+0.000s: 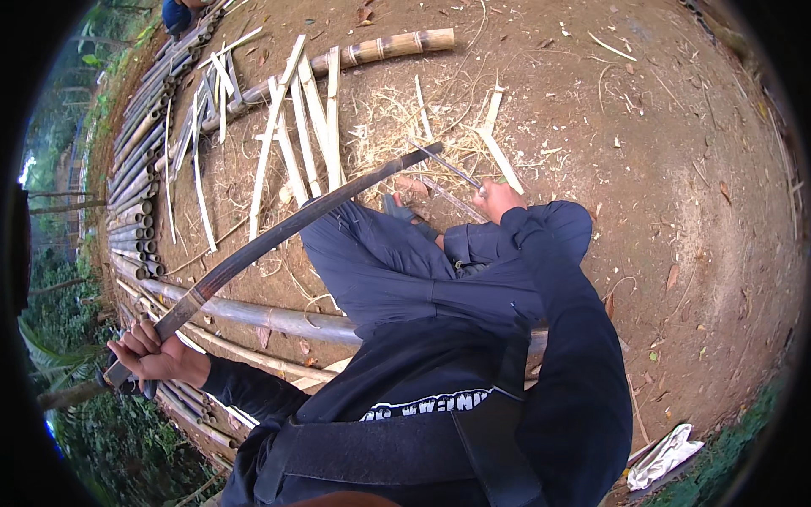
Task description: The person uses a blade to scrape and sharpen a long strip of bamboo while sitting on the ground. They repeatedly run the blade along the edges and sides of the bamboo strip to remove shavings and refine its shape.
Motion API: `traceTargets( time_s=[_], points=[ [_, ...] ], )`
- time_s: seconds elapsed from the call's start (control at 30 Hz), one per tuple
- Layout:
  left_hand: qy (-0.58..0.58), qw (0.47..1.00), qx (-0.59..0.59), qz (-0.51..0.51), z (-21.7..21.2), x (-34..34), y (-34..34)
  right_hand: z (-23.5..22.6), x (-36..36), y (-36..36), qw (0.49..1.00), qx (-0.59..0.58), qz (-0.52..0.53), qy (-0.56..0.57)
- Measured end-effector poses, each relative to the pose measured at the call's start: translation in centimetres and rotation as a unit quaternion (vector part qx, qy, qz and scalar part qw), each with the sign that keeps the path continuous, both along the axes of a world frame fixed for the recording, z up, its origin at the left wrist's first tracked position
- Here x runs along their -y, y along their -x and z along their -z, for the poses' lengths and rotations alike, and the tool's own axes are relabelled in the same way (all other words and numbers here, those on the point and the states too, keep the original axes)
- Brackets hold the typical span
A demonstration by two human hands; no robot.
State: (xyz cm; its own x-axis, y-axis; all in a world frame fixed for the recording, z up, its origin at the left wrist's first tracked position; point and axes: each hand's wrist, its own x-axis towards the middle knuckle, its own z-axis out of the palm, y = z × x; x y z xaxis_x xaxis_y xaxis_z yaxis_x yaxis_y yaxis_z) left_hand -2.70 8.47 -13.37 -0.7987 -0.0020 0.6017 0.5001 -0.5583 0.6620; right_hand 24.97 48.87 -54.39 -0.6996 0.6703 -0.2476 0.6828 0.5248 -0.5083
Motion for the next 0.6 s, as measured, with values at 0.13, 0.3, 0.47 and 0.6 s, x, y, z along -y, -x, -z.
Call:
traceTargets(
  time_s=[0.13,0.3,0.47,0.6],
  points=[
    [0.013,0.999,-0.014,0.026,-0.9,-0.9,-0.4,1.9,-0.7,0.6,0.996,0.052,0.068,0.033],
    [-0.015,0.997,-0.033,0.071,-1.5,-1.5,-0.9,1.3,-1.1,1.0,0.987,0.082,0.129,0.059],
    [-0.020,0.974,-0.067,0.215,-4.3,-0.8,-0.8,-1.8,0.2,1.1,0.983,0.093,0.131,-0.085],
    [-0.017,0.953,-0.054,0.298,-8.9,0.5,0.0,-11.1,3.6,3.9,0.951,-0.258,0.017,-0.169]
  ],
)
